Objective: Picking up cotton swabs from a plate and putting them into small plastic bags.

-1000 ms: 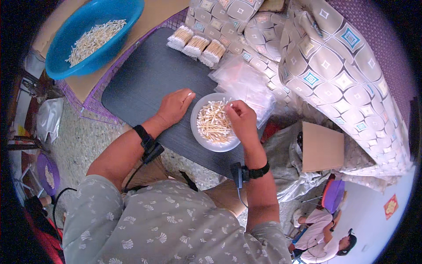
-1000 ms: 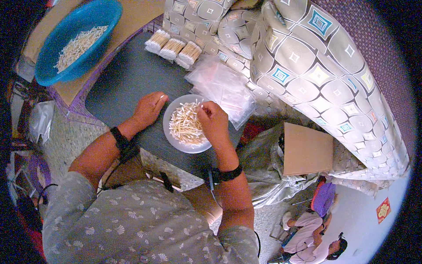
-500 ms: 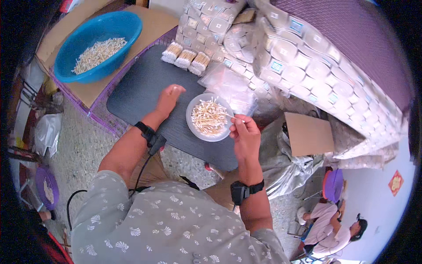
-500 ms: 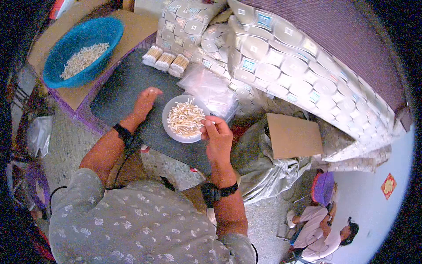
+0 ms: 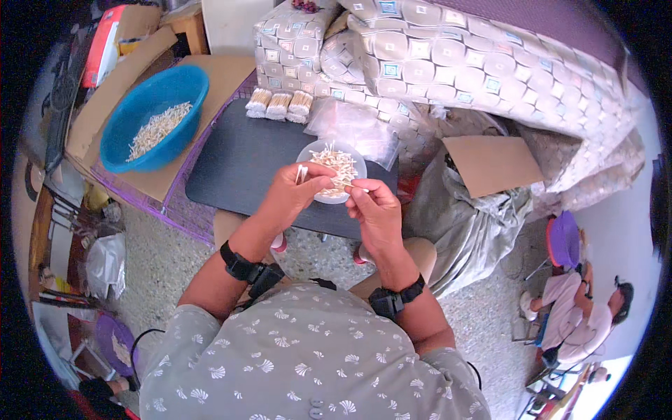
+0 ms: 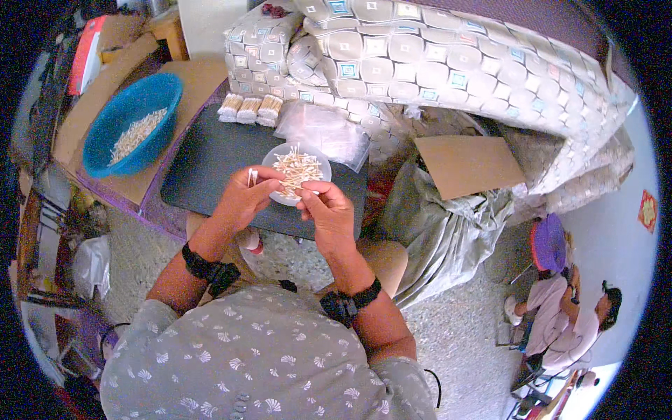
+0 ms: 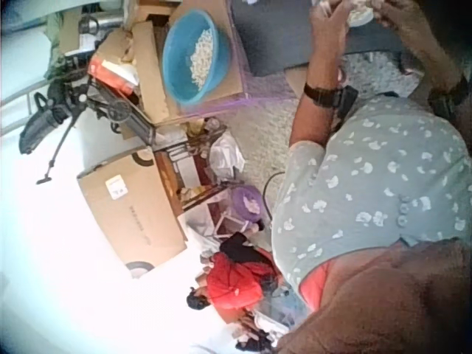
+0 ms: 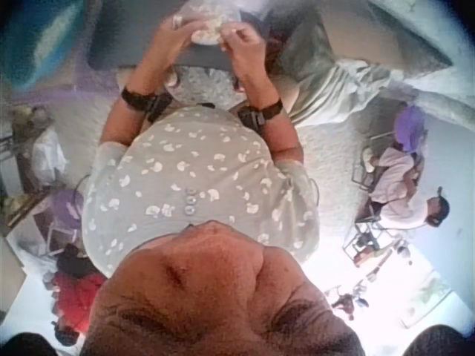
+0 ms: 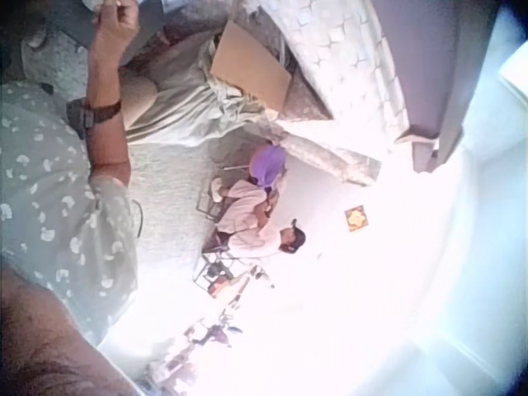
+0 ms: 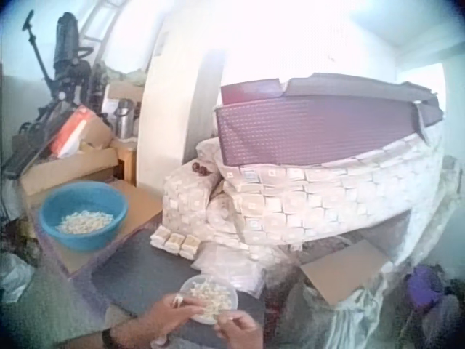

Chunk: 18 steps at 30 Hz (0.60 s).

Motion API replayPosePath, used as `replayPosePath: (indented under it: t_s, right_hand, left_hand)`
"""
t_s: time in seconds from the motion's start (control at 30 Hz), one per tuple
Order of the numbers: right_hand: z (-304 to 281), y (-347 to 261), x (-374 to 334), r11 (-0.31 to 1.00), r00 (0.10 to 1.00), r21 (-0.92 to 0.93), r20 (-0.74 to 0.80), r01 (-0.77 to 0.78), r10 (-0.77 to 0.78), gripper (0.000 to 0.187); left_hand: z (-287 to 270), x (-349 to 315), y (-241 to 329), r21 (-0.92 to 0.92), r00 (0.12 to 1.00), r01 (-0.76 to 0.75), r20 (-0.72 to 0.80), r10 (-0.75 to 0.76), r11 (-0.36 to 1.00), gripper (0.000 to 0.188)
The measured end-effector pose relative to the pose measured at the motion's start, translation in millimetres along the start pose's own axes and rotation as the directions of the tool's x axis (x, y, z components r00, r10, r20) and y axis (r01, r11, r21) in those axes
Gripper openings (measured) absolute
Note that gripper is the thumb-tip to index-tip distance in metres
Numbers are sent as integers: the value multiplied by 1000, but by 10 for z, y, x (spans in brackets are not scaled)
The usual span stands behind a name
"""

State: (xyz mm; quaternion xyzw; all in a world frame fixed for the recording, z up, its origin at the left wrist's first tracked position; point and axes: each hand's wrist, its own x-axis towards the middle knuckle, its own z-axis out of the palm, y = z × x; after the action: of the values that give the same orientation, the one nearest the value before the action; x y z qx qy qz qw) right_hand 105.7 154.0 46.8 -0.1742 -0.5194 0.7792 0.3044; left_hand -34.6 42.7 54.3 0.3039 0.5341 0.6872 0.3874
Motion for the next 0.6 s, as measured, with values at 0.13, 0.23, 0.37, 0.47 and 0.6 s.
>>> replayPosePath:
  t_s: [0.13, 0.23, 0.37, 0.47, 0.6]
  right_hand:
    - [-1, 11, -57, 999, 999, 8, -4, 42, -42, 13]
    - [12, -8, -79, 996, 998, 52, 6, 66, -67, 12]
    - [25, -35, -102, 992, 989, -17, 85, 121, -119, 8]
    - [61, -105, -147, 974, 982, -175, 142, 147, -122, 5]
    - [-41, -78, -146, 885, 965, -404, 214, 230, -153, 7]
  left_hand:
    - [66, -89, 79, 20, 999, -27, -46, 27, 999, 14]
    - [110, -143, 104, 135, 997, -60, -36, 65, 989, 13]
    - [159, -183, -87, 94, 993, -101, 66, 95, 990, 14]
    - [184, -236, -152, 174, 993, -23, 116, 3, 985, 14]
    - [189, -264, -87, 254, 987, 4, 157, -45, 967, 12]
